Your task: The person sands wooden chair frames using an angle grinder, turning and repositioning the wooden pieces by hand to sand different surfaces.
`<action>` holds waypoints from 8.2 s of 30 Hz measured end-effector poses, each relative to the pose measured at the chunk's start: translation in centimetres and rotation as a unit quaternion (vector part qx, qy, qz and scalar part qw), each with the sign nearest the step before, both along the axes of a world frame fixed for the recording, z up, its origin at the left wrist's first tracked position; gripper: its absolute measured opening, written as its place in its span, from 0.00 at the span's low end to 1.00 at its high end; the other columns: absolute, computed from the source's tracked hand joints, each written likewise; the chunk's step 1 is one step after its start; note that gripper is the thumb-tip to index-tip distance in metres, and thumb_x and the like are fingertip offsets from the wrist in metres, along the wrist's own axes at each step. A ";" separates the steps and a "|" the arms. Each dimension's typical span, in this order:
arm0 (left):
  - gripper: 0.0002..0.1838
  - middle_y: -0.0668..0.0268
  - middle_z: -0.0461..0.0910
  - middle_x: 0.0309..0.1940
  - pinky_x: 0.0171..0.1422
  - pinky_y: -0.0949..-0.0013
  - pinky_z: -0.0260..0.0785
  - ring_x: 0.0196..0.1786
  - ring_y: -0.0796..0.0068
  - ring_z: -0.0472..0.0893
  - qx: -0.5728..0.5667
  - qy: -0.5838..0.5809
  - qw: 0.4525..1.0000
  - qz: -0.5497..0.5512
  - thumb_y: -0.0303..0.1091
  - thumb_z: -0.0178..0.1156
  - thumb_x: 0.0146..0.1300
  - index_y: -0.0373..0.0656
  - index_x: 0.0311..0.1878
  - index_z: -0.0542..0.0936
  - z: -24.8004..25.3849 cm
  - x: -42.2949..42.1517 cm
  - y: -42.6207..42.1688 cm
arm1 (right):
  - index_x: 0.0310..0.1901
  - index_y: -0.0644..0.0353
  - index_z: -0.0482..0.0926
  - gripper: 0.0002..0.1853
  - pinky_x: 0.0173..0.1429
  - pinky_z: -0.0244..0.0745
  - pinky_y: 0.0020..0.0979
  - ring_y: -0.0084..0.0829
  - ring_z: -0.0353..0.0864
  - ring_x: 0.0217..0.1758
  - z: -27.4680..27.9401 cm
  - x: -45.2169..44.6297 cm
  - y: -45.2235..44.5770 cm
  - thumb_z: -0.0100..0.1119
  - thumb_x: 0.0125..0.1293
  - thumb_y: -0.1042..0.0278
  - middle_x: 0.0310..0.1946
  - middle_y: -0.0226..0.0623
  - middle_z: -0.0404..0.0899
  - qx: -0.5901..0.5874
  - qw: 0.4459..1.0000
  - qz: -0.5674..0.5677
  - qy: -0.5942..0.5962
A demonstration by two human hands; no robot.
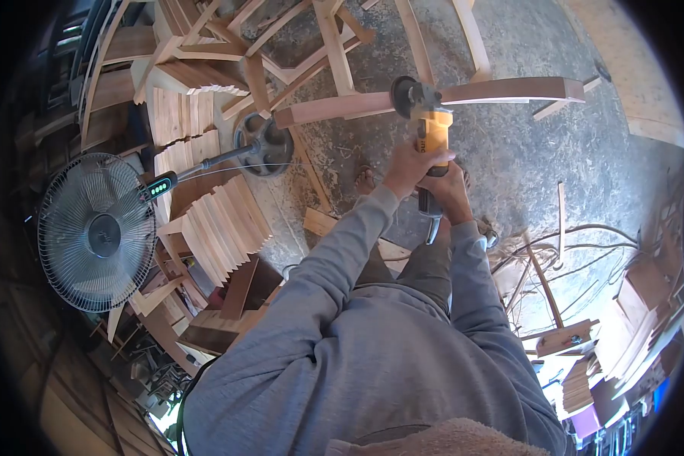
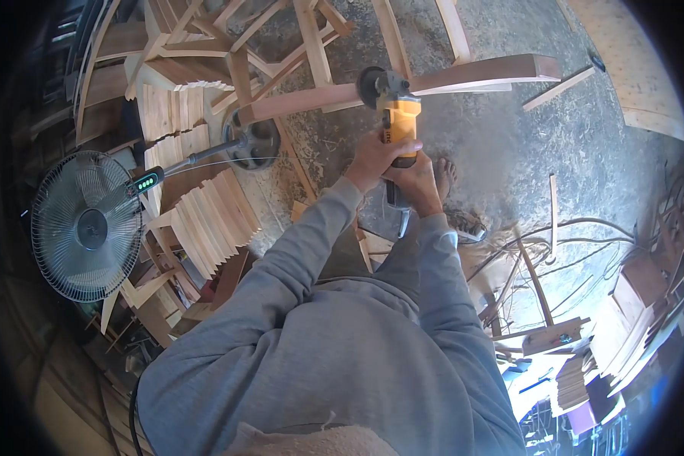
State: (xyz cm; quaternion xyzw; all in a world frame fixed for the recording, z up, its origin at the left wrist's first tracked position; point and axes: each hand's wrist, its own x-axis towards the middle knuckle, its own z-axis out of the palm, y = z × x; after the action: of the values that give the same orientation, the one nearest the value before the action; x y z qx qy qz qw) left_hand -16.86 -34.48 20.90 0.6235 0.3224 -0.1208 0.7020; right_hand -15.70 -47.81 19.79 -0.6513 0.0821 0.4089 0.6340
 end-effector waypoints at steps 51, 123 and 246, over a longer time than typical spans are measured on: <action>0.27 0.63 0.84 0.48 0.56 0.70 0.80 0.49 0.74 0.85 -0.094 0.000 0.992 0.079 0.32 0.77 0.57 0.35 0.58 0.80 6.1 -5.7 2.4 | 0.54 0.65 0.79 0.29 0.54 0.81 0.33 0.28 0.86 0.48 6.8 -3.4 2.4 0.79 0.51 0.67 0.44 0.38 0.87 0.021 0.994 0.058 -0.093; 0.34 0.61 0.82 0.44 0.49 0.67 0.80 0.43 0.72 0.83 -0.400 -0.125 0.893 0.164 0.37 0.81 0.50 0.33 0.56 0.75 5.1 -1.7 -5.4 | 0.50 0.63 0.80 0.26 0.50 0.82 0.30 0.24 0.86 0.45 14.0 1.1 -2.5 0.83 0.51 0.72 0.42 0.36 0.86 -0.310 0.887 0.220 -0.263; 0.19 0.63 0.86 0.48 0.59 0.66 0.81 0.50 0.73 0.86 -0.592 -0.148 0.751 0.252 0.32 0.76 0.63 0.38 0.53 0.82 0.8 0.7 -9.1 | 0.59 0.64 0.76 0.36 0.55 0.82 0.37 0.38 0.89 0.50 13.5 5.2 -1.3 0.80 0.46 0.69 0.46 0.46 0.88 -0.407 0.825 0.294 -0.260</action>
State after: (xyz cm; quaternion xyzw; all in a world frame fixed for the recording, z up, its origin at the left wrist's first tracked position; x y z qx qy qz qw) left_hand -16.16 -43.56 21.72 -0.0107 0.2238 -0.0118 0.9745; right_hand -10.49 -49.08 33.34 -0.9254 -0.1223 0.3214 0.1590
